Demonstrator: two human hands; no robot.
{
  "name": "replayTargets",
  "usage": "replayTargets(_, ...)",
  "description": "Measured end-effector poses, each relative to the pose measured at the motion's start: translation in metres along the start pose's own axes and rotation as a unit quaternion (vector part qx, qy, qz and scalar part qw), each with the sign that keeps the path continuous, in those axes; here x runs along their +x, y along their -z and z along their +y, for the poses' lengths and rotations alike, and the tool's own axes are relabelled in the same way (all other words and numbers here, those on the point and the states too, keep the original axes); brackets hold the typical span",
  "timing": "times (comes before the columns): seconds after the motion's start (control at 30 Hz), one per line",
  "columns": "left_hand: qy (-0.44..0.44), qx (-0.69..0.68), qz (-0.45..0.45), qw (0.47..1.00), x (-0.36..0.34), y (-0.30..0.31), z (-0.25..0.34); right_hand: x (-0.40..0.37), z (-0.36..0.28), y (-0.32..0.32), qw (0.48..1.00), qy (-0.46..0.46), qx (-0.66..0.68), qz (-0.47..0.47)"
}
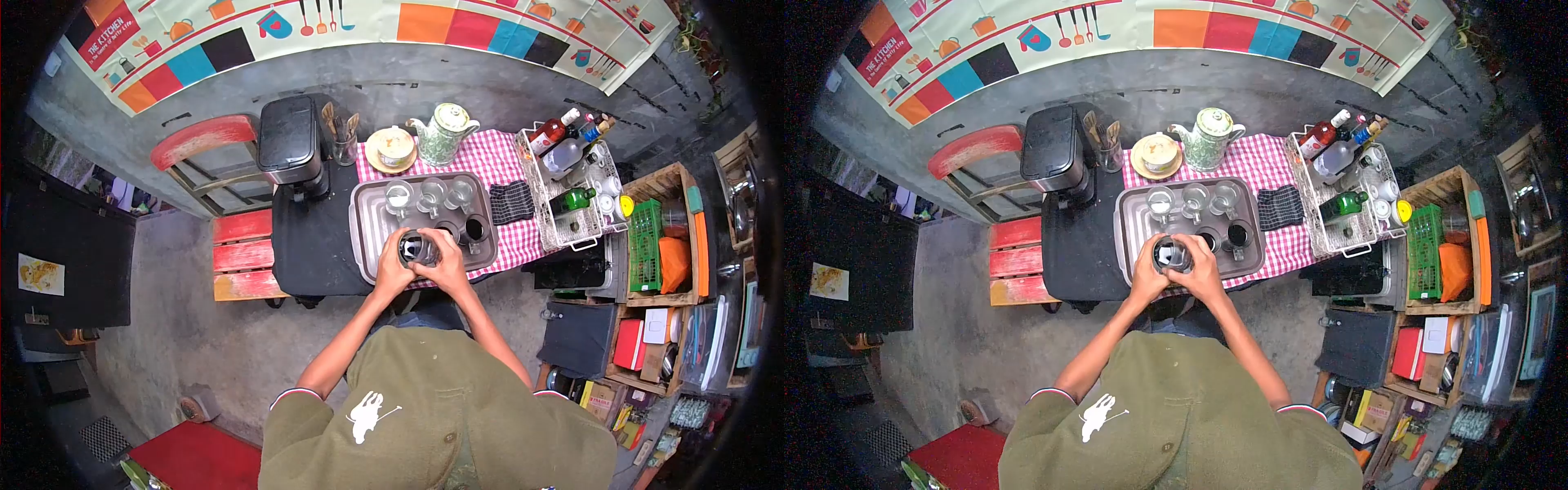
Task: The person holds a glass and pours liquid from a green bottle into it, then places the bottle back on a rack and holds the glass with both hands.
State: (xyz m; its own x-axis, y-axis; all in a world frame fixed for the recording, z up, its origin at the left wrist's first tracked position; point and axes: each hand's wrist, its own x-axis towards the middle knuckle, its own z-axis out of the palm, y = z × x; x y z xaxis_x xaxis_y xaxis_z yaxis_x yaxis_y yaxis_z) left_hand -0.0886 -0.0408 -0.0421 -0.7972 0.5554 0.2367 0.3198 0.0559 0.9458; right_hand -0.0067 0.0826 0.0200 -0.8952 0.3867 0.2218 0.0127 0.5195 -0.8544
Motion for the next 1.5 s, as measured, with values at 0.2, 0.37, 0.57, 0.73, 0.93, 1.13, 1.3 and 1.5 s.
replayTargets(0.2,0.009,-0.009,0.001,1.0,0.0,0.0,0.001,0.001,-0.002,0.001,1.0,0.009,-0.006,-0.001)
replayTargets(0.37,0.02,-0.012,-0.001,1.0,-0.001,-0.001,0.001,0.0,0.0,0.002,1.0,0.007,-0.011,0.003)
replayTargets(0.57,0.0,-0.002,0.004,1.0,0.0,-0.002,0.002,0.0,0.002,0.003,1.0,0.014,-0.019,0.0)
replayTargets(0.73,0.017,-0.006,-0.009,1.0,-0.001,-0.001,0.007,0.0,0.002,0.004,0.999,0.015,-0.031,-0.002)
replayTargets(0.93,0.005,-0.008,0.006,1.0,-0.001,-0.002,0.0,0.002,0.0,0.003,1.0,0.001,-0.013,-0.014)
replayTargets(1.13,0.008,-0.006,0.014,1.0,-0.001,0.003,0.0,0.005,0.001,-0.003,1.0,0.007,-0.021,-0.019)
replayTargets(1.3,0.008,-0.002,0.027,1.0,-0.003,0.006,0.0,0.007,-0.001,-0.005,1.0,0.007,-0.016,-0.026)
replayTargets(1.5,-0.005,-0.004,0.031,0.999,-0.002,0.008,-0.003,0.009,-0.003,-0.007,1.0,0.001,-0.009,-0.03)
